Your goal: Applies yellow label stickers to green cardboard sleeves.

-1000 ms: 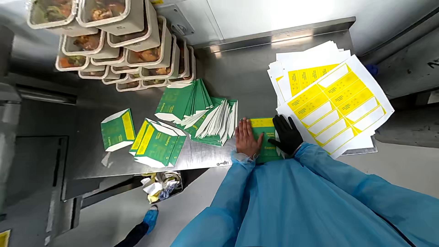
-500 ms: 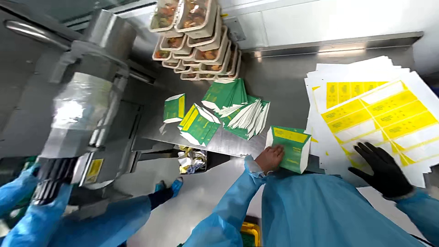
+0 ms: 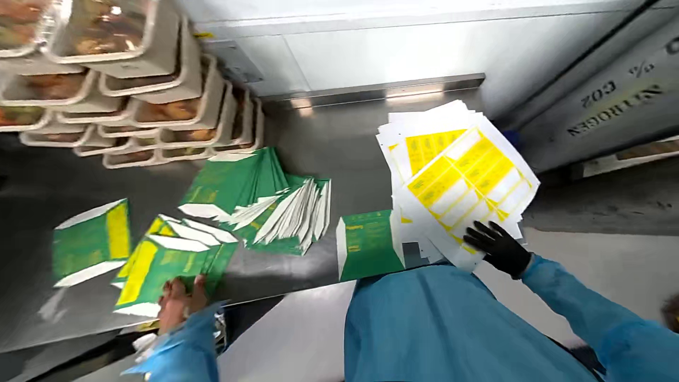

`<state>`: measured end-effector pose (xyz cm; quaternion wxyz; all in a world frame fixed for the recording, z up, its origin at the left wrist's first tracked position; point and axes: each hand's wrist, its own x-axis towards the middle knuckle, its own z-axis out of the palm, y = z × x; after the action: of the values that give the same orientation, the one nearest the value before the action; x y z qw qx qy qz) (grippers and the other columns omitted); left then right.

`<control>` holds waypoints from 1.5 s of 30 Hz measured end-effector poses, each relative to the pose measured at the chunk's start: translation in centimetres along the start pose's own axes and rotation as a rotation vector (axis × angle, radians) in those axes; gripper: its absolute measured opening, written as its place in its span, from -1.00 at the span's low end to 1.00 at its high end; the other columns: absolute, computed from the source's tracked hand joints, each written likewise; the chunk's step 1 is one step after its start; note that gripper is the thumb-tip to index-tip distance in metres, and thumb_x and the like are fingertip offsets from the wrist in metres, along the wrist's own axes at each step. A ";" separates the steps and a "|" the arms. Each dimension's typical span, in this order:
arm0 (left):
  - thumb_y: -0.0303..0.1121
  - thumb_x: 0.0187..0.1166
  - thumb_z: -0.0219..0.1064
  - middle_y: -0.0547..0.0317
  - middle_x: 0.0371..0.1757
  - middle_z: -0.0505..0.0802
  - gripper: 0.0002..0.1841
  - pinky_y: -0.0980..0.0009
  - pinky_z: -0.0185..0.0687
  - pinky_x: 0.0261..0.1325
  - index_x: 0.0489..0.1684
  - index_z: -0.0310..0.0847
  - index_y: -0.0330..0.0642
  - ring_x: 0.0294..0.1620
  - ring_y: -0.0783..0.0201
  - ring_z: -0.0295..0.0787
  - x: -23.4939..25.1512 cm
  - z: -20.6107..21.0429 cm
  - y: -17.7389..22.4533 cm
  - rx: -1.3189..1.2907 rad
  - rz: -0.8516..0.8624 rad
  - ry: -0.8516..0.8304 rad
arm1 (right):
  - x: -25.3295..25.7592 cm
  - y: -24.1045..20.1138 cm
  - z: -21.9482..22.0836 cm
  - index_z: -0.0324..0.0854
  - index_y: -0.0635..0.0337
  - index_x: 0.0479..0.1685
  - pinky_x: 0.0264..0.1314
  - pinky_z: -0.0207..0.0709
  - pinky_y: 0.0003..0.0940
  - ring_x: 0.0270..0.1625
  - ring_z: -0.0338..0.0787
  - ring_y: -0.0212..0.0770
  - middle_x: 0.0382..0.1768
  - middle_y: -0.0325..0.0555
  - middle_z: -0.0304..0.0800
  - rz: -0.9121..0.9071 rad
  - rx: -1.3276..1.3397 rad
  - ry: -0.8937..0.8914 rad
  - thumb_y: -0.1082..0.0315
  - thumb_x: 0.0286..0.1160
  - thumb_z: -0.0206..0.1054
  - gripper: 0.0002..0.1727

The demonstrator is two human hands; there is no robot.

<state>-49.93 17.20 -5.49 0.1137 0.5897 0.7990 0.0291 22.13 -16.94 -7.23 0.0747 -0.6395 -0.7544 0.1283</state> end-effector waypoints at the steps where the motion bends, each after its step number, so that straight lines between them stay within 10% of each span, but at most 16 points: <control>1: 0.24 0.78 -0.03 -0.51 0.76 0.26 -0.16 -0.50 0.03 0.67 0.73 0.25 -0.38 0.77 -0.54 0.08 0.2 -0.5 0.5 0.007 0.005 -0.054 | 0.0 -0.1 -0.4 0.64 -0.14 0.54 0.71 0.30 0.29 0.74 0.45 0.04 0.60 -0.15 0.62 0.015 0.022 0.008 0.26 0.51 0.43 -0.46; 3: 0.34 0.71 -0.05 -0.54 0.66 0.41 -0.10 -0.49 0.09 0.64 0.68 0.33 -0.39 0.71 -0.53 0.22 -1.1 -3.1 4.0 -0.022 0.017 0.019 | 0.6 -0.7 -1.0 0.67 -0.02 0.50 0.66 0.44 0.10 0.65 0.57 -0.04 0.54 -0.14 0.69 0.038 0.033 0.119 0.34 0.53 0.32 -0.50; 6: -0.15 0.87 0.03 -0.47 0.18 0.78 -0.47 -0.18 0.59 0.37 0.33 0.57 -0.57 0.25 -0.26 0.76 -8.1 -3.9 15.3 -0.441 0.209 -0.030 | 2.0 -2.6 -2.3 0.69 0.09 0.44 0.61 0.52 -0.01 0.57 0.66 -0.03 0.48 -0.07 0.73 0.052 -0.007 0.283 0.48 0.47 0.20 -0.49; 8: -0.20 0.92 -0.28 -0.17 0.12 0.85 -0.45 0.16 0.74 0.23 0.40 0.49 -0.50 0.10 0.13 0.84 -15.2 0.4 23.6 -0.919 0.152 -0.546 | 1.9 -3.4 -3.0 0.70 0.07 0.42 0.60 0.51 0.01 0.56 0.66 0.01 0.46 -0.05 0.74 0.020 -0.043 0.338 0.56 0.35 0.19 -0.43; 10: 0.17 0.86 -0.41 -0.16 0.42 0.75 -0.23 0.02 0.72 0.36 0.63 0.33 -0.32 0.33 -0.01 0.79 -21.0 4.4 31.2 -1.232 -0.023 -1.061 | 1.5 -3.8 -3.5 0.64 -0.01 0.48 0.64 0.43 0.03 0.61 0.59 0.03 0.50 -0.06 0.70 -0.055 -0.080 0.347 0.56 0.35 0.16 -0.39; 14: 0.19 0.76 0.09 0.04 0.31 0.81 -0.38 0.05 0.76 0.28 0.58 0.43 -0.06 0.26 0.11 0.80 -23.9 7.2 40.4 -1.448 -0.130 -1.075 | 0.5 -3.7 -3.4 0.53 -0.22 0.58 0.74 0.29 -0.02 0.72 0.45 -0.08 0.61 -0.18 0.59 -0.209 -0.099 0.327 0.50 0.66 0.11 -0.44; 17: 0.06 0.80 0.13 0.07 0.03 0.89 -0.53 0.14 0.86 0.08 0.37 0.56 -0.10 0.00 0.20 0.89 -24.7 8.6 42.0 -1.482 -0.104 -0.865 | -0.6 -1.6 -3.5 0.46 -0.29 0.68 0.76 0.26 0.05 0.79 0.35 -0.10 0.73 -0.22 0.44 -0.244 -0.063 0.113 0.59 0.52 0.27 -0.27; 20: 0.07 0.80 0.12 0.10 0.02 0.88 -0.54 0.14 0.85 0.08 0.37 0.54 -0.07 -0.01 0.23 0.88 -25.8 8.3 41.9 -1.451 -0.023 -0.743 | -1.2 0.4 -5.7 0.51 -0.09 0.67 0.72 0.28 0.32 0.78 0.37 0.05 0.73 -0.14 0.44 -0.130 0.029 -0.073 0.77 -0.06 0.54 0.03; 25: -0.06 0.76 0.27 0.11 -0.10 0.90 -0.65 0.16 0.87 0.02 0.20 0.67 -0.12 -0.12 0.23 0.90 -28.7 7.0 42.1 -1.445 0.144 -0.720 | 5.1 -4.9 -10.3 0.73 0.02 0.39 0.57 0.51 0.06 0.53 0.66 -0.05 0.40 -0.16 0.79 0.246 0.240 0.441 0.30 0.65 0.22 -0.61; 29: -0.16 0.71 0.35 0.10 -0.08 0.90 -0.72 0.20 0.87 0.03 0.15 0.70 -0.14 -0.12 0.25 0.89 -30.6 5.2 43.3 -1.505 0.195 -0.789 | 10.3 -10.1 -9.9 0.80 -0.04 0.28 0.25 0.72 -0.18 0.25 0.81 -0.24 0.20 -0.26 0.88 0.435 0.476 0.580 0.04 0.47 0.51 -0.57; 33: -0.28 0.65 0.42 0.12 -0.10 0.90 -0.78 0.27 0.86 -0.01 0.11 0.72 -0.15 -0.16 0.29 0.88 -31.1 4.6 44.0 -1.546 0.215 -0.807 | 10.6 -10.8 -9.1 0.85 -0.05 0.10 -0.05 0.74 -0.40 0.00 0.83 -0.37 -0.01 -0.30 0.91 0.473 0.559 0.671 0.21 0.48 0.51 -0.74; 45: -0.35 0.56 0.50 0.21 -0.15 0.92 -0.86 0.36 0.83 -0.02 -0.03 0.81 -0.10 -0.17 0.37 0.87 -31.3 3.3 44.2 -1.476 0.367 -0.806 | 10.5 -9.5 -10.1 0.86 0.11 -0.17 -0.09 0.71 -0.45 -0.14 0.82 -0.35 -0.22 -0.21 0.90 0.310 0.494 0.746 0.27 0.50 0.46 -0.86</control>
<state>0.89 0.64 3.87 0.7367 0.4500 0.3661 0.3475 14.11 -6.99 4.65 0.4703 -0.7100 -0.5187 0.0749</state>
